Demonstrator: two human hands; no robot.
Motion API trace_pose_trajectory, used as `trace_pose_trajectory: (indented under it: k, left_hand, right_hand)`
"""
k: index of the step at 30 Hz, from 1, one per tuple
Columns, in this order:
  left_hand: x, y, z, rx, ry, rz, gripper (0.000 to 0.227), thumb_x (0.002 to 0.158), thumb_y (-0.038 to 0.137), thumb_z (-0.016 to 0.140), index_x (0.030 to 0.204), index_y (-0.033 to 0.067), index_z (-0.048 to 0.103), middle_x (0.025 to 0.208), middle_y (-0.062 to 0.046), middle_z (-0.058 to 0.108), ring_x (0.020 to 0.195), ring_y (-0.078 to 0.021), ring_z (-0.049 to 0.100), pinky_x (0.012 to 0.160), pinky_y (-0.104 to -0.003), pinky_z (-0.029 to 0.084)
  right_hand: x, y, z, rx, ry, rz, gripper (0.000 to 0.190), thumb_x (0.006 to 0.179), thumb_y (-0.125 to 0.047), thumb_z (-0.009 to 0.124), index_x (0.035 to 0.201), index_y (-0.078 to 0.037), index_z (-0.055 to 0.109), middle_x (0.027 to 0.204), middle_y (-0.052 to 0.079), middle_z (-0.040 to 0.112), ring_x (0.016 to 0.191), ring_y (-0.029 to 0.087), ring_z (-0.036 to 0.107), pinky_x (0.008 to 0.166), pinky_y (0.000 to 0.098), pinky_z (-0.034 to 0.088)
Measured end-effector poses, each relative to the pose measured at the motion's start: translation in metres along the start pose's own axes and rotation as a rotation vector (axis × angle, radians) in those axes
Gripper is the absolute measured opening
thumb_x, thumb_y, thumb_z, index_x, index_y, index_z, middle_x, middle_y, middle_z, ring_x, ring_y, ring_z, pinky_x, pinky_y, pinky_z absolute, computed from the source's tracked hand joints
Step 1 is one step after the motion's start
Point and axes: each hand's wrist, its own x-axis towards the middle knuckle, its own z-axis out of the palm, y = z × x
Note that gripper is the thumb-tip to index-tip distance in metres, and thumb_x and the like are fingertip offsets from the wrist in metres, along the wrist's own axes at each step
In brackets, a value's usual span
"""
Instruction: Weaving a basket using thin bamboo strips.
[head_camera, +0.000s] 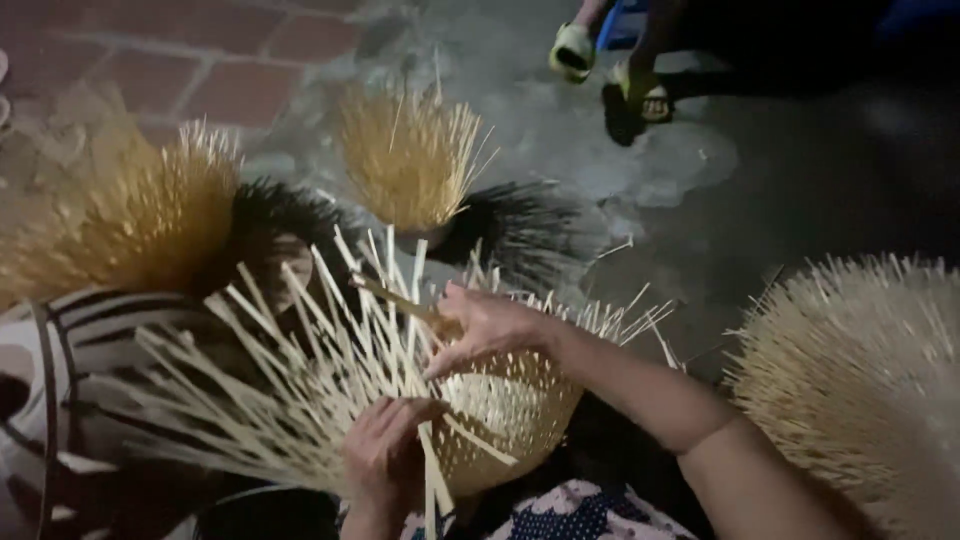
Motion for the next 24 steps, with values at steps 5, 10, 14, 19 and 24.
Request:
trace_pose_trajectory:
  k: [5,10,14,19,24]
  left_hand:
    - [-0.031,-0.036,0.016,-0.200,-0.056,-0.308,0.023,0.075,-0.007,0.065,0.095,0.0049,0.071,0.088,-0.008,0.073,0.077,-0.0214,0.070,0.065,-0.034,0.056]
    - [-0.048,-0.069,0.032,-0.753,-0.160,-0.780,0.009,0.087,0.000,0.073,0.094,-0.0047,0.070,0.084,-0.012,0.072,0.079,-0.0192,0.069,0.071,-0.035,0.057]
    - [-0.053,-0.099,0.054,-0.701,-0.198,-1.027,0.011,0.088,0.003,0.072,0.097,-0.0016,0.069,0.083,-0.015,0.072,0.078,-0.0230,0.071,0.072,-0.041,0.060]
    - [-0.106,-0.166,0.091,-0.749,-0.065,-0.919,0.016,0.085,0.000,0.077,0.086,-0.0027,0.061,0.074,-0.018,0.068,0.079,-0.0285,0.077,0.081,-0.043,0.064]
    - [-0.089,-0.174,0.070,-0.644,-0.266,-0.741,0.010,0.087,0.005,0.072,0.089,-0.0038,0.068,0.074,-0.019,0.076,0.070,-0.0285,0.077,0.065,-0.042,0.064]
  right_hand:
    - [-0.010,0.001,0.004,0.530,0.078,-0.177,0.045,0.080,-0.060,0.079,0.085,-0.015,0.073,0.089,0.000,0.058,0.088,0.018,0.055,0.083,0.0399,0.048]
    - [-0.010,0.015,0.015,-0.029,0.373,-0.545,0.029,0.089,-0.048,0.076,0.095,-0.020,0.073,0.094,-0.003,0.068,0.114,0.016,0.063,0.132,0.0590,0.021]
    - [-0.018,-0.004,-0.001,0.011,0.371,-0.538,0.029,0.094,-0.050,0.070,0.101,-0.022,0.073,0.096,-0.005,0.070,0.120,0.017,0.062,0.134,0.0600,0.014]
    - [-0.027,-0.018,-0.007,0.106,0.346,-0.520,0.033,0.101,-0.052,0.061,0.111,-0.024,0.074,0.101,-0.007,0.073,0.128,0.018,0.061,0.137,0.0614,0.002]
    - [-0.024,-0.004,0.001,0.162,0.284,-0.320,0.032,0.092,-0.053,0.069,0.098,-0.024,0.079,0.078,-0.005,0.066,0.098,0.017,0.058,0.120,0.0536,0.028]
